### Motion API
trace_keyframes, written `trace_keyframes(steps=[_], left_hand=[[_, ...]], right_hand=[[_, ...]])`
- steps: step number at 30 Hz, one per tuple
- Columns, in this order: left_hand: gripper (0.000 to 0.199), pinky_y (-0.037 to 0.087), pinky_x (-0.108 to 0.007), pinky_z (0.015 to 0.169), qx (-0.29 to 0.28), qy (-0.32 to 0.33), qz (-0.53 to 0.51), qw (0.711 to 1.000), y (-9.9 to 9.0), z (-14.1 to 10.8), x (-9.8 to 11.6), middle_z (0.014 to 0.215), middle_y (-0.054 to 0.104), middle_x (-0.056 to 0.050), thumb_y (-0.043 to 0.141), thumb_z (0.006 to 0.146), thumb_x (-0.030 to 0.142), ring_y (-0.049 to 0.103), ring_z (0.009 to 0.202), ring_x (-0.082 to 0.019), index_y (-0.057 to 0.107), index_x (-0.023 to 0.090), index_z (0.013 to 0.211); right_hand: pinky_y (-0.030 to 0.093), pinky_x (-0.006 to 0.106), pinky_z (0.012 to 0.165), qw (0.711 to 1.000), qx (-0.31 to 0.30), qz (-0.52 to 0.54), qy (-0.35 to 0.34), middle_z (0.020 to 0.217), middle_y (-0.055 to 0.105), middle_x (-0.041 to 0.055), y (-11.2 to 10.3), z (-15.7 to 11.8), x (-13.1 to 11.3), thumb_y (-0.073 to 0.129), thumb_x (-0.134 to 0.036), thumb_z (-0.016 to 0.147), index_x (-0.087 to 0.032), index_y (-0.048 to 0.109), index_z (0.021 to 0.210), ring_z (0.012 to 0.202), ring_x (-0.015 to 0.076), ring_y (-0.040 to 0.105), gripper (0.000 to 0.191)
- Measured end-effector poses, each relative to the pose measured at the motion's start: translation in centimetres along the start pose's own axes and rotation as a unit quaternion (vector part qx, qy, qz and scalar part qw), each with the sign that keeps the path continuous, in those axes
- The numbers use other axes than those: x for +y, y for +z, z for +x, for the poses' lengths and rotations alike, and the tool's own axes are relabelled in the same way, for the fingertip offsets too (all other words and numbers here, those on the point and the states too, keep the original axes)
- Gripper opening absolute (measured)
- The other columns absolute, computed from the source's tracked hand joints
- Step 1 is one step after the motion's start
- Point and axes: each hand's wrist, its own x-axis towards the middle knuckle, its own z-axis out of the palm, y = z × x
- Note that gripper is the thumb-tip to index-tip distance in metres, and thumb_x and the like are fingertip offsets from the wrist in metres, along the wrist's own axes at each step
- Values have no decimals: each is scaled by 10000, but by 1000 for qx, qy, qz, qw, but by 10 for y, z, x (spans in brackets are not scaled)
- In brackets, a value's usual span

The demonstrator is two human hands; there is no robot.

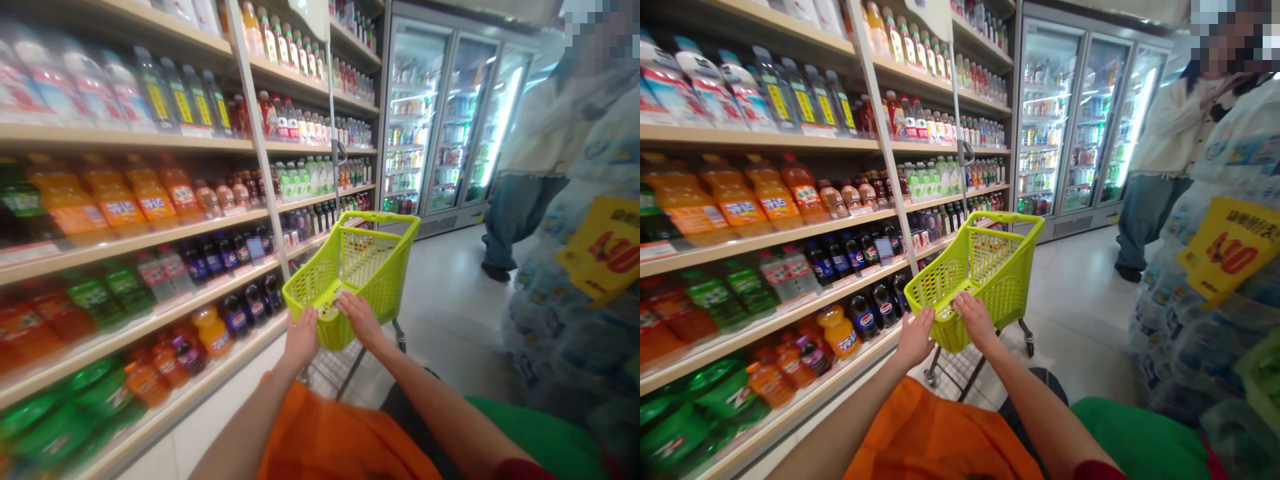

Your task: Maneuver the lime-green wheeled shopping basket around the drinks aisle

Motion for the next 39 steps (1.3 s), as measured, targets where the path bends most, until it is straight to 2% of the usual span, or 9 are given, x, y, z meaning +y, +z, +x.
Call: trace_keyframes(steps=[4,11,15,19,23,27,30,34,39], left_hand=[[645,80,-567,1086,-14,-6,17,1000,-1,8,-2,1461,273,-133,420,735,153,224,1354,-238,290,120,1366],[624,98,-547,1092,15,12,3,1000,3,3,27,1419,350,-155,434,736,172,263,1334,-257,323,117,1348],[630,97,-531,1097,13,13,-12,1000,-4,6,22,1387,393,-144,466,717,197,316,1303,-253,348,144,1333],[662,89,-557,1087,-20,-1,-5,1000,-3,12,15,1440,314,-149,465,712,214,222,1349,-273,324,133,1353],[729,85,-537,1096,-20,13,-7,1000,2,13,26,1470,253,-137,473,696,247,166,1368,-265,265,123,1384],[713,89,-506,1110,-25,17,-7,1000,4,13,30,1480,229,-119,444,714,250,165,1371,-229,252,104,1384],[671,101,-529,1101,-19,-14,-2,1000,6,14,24,1481,216,-132,412,743,242,170,1370,-238,258,86,1377],[669,76,-546,1097,-13,7,-4,1000,8,15,22,1482,216,-122,419,730,198,180,1367,-236,267,122,1378],[653,98,-528,1103,-12,23,-11,1000,7,13,23,1474,246,-118,446,739,219,198,1363,-237,293,135,1369]], right_hand=[[388,370,946,998,16,-10,52,1266,545,91,-6,-4,14,371,-90,864,-196,553,1175,1195,185,476,375],[391,391,979,997,69,13,27,1277,530,110,-4,-34,-25,397,-97,844,-181,561,1166,1251,201,410,371],[385,403,985,997,54,-6,48,1281,526,99,-16,-46,-7,399,-109,845,-188,554,1170,1249,208,410,369],[385,411,996,994,86,-7,69,1276,528,100,-23,-52,14,371,-109,856,-185,562,1159,1249,199,411,367],[357,441,1019,989,124,-39,75,1258,544,110,-12,-48,3,359,-108,867,-184,567,1158,1270,199,385,366],[360,403,1014,991,109,-65,42,1250,555,102,0,-38,-10,387,-114,875,-186,587,1127,1268,192,389,330],[368,390,1001,992,94,-74,48,1258,551,94,-6,-40,2,392,-112,877,-193,586,1129,1254,193,409,328],[353,388,1013,991,66,-69,89,1319,488,118,-19,-48,14,402,-109,873,-166,562,1168,1266,197,389,340],[325,399,1037,997,27,-33,67,1377,412,140,1,-30,-23,422,-60,821,-142,537,1202,1329,203,278,407]])
